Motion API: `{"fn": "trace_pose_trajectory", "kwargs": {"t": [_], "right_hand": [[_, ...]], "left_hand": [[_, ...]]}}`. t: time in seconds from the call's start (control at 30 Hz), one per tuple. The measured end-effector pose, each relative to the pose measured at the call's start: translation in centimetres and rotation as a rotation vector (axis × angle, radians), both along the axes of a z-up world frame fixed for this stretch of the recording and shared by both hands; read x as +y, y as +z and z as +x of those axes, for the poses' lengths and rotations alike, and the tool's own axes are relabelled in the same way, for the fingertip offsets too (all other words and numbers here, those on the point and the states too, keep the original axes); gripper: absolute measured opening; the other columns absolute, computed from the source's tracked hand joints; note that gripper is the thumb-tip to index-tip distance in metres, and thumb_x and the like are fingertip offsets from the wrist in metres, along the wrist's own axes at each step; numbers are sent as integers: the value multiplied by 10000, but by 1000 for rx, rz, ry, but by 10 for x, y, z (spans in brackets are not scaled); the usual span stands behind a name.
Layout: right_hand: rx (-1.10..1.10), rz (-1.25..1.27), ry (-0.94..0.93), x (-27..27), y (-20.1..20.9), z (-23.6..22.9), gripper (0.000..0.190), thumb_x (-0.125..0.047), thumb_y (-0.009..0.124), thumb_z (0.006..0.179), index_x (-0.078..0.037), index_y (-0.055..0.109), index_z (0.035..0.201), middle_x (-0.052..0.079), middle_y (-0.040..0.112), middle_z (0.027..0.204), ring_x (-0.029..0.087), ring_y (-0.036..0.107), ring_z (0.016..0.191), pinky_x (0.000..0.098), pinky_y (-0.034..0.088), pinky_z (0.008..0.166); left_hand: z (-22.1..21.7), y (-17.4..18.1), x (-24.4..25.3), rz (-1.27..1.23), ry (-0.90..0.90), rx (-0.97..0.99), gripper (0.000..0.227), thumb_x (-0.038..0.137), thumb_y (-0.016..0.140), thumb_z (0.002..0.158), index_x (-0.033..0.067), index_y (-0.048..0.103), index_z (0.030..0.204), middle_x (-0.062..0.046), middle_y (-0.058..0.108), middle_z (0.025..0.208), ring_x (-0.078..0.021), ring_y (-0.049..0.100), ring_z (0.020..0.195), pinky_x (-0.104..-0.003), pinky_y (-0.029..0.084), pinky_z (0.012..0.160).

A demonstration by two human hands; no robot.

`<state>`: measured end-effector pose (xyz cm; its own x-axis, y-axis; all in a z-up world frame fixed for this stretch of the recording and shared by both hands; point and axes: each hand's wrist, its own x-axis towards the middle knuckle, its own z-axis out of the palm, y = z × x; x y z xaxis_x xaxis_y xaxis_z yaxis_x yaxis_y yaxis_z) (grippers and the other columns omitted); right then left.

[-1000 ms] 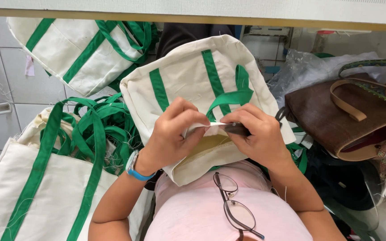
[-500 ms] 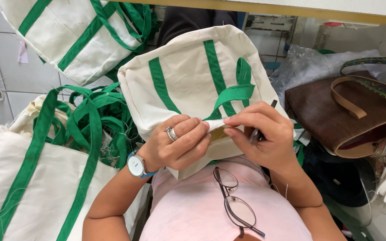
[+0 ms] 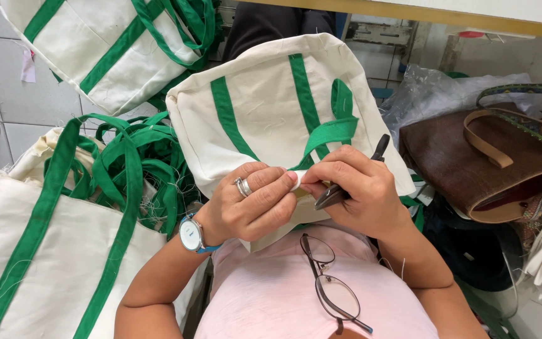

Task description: Manual finishing of canvas tote bags by hand-sewing the handle attachment points.

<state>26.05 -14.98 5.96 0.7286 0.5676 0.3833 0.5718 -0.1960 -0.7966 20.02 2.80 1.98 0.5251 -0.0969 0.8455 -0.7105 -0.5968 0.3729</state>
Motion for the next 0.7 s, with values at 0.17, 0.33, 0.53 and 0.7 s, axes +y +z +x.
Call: {"fn": "trace_pose_trajectory", "kwargs": {"t": [0.17, 0.33, 0.53, 0.7], "right_hand": [[-153, -87, -33, -12, -29, -11, 110, -30, 697, 912, -103, 751, 850, 9, 611, 749, 164, 572, 534, 294, 583, 530], [224, 149, -47, -25, -16, 1, 186, -106, 549, 1040, -51, 615, 875, 39, 537, 746, 126, 514, 559, 259, 533, 533], [152, 70, 36, -15, -5, 6, 96, -96, 733, 930, -12, 729, 883, 91, 642, 784, 155, 573, 546, 277, 542, 511], [167, 21, 133, -12, -3, 9, 56, -51, 745, 911, -35, 708, 871, 76, 638, 777, 172, 548, 536, 274, 541, 503]], "left_hand": [[-2, 2, -1, -39, -6, 43, 274, 59, 584, 1012, 87, 668, 753, -126, 706, 815, -232, 682, 642, -320, 563, 594], [-7, -8, 3, -54, -20, 41, 271, 90, 586, 1022, 82, 670, 764, -129, 706, 797, -228, 690, 645, -316, 561, 606], [-5, -6, 1, -47, -9, 22, 259, 78, 606, 1008, 90, 663, 756, -129, 708, 798, -228, 686, 641, -313, 562, 610], [-5, 0, 0, -40, -19, 32, 283, 76, 581, 1015, 94, 656, 743, -127, 705, 802, -230, 683, 637, -317, 561, 602]]}}
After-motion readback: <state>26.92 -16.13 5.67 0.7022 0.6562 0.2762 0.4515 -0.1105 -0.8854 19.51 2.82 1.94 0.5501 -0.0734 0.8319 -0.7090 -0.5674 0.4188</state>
